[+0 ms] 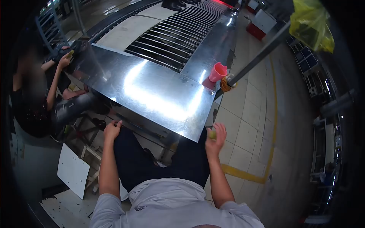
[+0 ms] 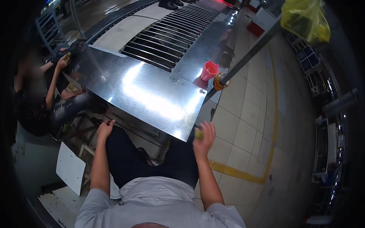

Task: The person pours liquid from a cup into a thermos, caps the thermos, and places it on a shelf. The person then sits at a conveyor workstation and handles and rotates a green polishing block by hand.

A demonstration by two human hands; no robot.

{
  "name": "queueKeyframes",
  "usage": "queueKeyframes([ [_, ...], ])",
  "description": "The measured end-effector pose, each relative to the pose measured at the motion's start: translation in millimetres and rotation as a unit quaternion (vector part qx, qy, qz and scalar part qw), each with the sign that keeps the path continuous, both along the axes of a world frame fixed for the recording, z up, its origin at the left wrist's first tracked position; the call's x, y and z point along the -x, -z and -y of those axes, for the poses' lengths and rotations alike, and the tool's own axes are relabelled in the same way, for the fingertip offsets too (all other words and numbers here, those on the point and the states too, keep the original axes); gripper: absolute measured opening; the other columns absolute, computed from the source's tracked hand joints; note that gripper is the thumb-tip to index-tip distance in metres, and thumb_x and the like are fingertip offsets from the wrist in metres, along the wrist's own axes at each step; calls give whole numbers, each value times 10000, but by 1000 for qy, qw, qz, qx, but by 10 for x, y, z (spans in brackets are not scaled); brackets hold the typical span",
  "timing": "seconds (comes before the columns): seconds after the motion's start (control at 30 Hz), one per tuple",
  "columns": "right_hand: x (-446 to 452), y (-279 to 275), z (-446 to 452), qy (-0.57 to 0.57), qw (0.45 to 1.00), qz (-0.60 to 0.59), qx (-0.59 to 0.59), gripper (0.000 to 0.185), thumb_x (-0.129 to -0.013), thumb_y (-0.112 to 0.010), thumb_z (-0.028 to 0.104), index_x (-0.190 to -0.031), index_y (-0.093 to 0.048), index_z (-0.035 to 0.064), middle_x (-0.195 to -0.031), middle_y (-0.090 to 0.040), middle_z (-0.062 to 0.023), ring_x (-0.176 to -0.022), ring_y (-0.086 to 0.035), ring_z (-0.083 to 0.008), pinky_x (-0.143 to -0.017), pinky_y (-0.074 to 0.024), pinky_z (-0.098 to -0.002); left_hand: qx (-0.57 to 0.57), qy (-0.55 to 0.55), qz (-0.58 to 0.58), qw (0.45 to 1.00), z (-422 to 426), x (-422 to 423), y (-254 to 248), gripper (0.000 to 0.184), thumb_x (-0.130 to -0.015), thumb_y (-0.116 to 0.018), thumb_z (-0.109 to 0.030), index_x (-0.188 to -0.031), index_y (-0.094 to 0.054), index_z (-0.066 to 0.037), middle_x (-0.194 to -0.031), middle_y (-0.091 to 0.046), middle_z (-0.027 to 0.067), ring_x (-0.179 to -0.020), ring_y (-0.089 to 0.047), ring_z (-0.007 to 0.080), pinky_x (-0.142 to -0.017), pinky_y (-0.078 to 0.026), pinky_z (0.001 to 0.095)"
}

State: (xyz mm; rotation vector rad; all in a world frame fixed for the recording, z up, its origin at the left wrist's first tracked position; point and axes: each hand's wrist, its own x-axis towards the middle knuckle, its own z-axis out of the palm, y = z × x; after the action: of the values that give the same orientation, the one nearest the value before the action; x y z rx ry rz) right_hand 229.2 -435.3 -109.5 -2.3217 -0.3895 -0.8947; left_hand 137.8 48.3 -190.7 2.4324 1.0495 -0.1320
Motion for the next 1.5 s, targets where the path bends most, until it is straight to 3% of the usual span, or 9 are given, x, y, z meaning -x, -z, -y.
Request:
queueKeyframes([
  [0.1,-524,-33,-689,-91,984,-41,145,380,-913,-773,290,-1280,-713,210,-1445,-564,-202,-1429,-422,-504,-1162,-273,-727,6,-37,36,999,-6,147,-19,539,-975,-607,-577,-1217,-750,-118,-1156,-764,171,-1144,-694,394,-974,-524,510],
  [0.23,-1078,165,-1316,-147,962,-178,148,537,-812,-801,239,-1331,-677,176,-1506,-494,-211,-1481,-346,-497,-1164,-235,-757,8,-58,111,992,-11,316,-22,479,-998,-612,-509,-1176,-753,-88,-1095,-769,181,-1083,-711,400,-933,-538,500],
  [0.37,-1269,75,-1806,-200,955,-191,111,683,-762,-819,375,-1380,-642,145,-1555,-474,-199,-1522,-318,-459,-1230,-145,-717,-9,-73,134,988,-22,448,27,438,-1006,-622,-466,-1175,-753,-83,-1105,-761,197,-1067,-713,409,-907,-546,482],
  [0.63,-1148,53,-1824,-200,957,-140,154,626,-820,-817,305,-1379,-600,125,-1469,-536,-159,-1450,-424,-399,-1203,-233,-685,28,-33,29,999,-110,230,-131,501,-972,-630,-543,-1208,-764,-122,-1163,-763,177,-1148,-692,404,-980,-528,487],
  [0.9,-1122,34,-1846,-165,967,-110,159,575,-853,-806,424,-1268,-645,60,-1388,-608,-131,-1358,-504,-341,-1089,-351,-556,4,13,-21,1000,-67,-62,30,559,-963,-616,-572,-1145,-785,-71,-1142,-750,237,-1144,-685,434,-992,-522,506],
  [1.03,-1124,59,-1874,-151,970,-98,165,515,-919,-751,444,-1227,-660,41,-1370,-621,-132,-1341,-510,-337,-1068,-359,-543,-77,-45,124,988,-112,-135,87,483,-1003,-637,-447,-837,-706,1,-942,-731,254,-937,-695,469,-782,-523,549],
  [1.07,-1133,78,-1879,-150,970,-96,166,500,-926,-744,436,-1221,-661,42,-1371,-620,-133,-1336,-512,-338,-1062,-361,-545,-142,-42,215,965,-92,-126,161,514,-1025,-613,-407,-723,-598,9,-740,-643,259,-751,-653,488,-654,-485,545],
  [1.2,-1149,108,-1891,-146,971,-92,166,452,-946,-725,411,-1199,-665,42,-1372,-618,-140,-1319,-517,-341,-1048,-365,-545,-93,-39,144,984,-7,-125,82,472,-1028,-608,-404,-795,-658,4,-855,-693,246,-841,-668,471,-735,-509,550],
  [1.5,-1129,28,-1869,-159,969,-105,158,455,-930,-736,438,-1129,-672,34,-1338,-620,-148,-1297,-517,-348,-1038,-364,-545,-186,43,219,957,0,-90,223,396,-1018,-644,-322,-787,-616,-1,-871,-668,213,-889,-656,431,-756,-497,536],
])
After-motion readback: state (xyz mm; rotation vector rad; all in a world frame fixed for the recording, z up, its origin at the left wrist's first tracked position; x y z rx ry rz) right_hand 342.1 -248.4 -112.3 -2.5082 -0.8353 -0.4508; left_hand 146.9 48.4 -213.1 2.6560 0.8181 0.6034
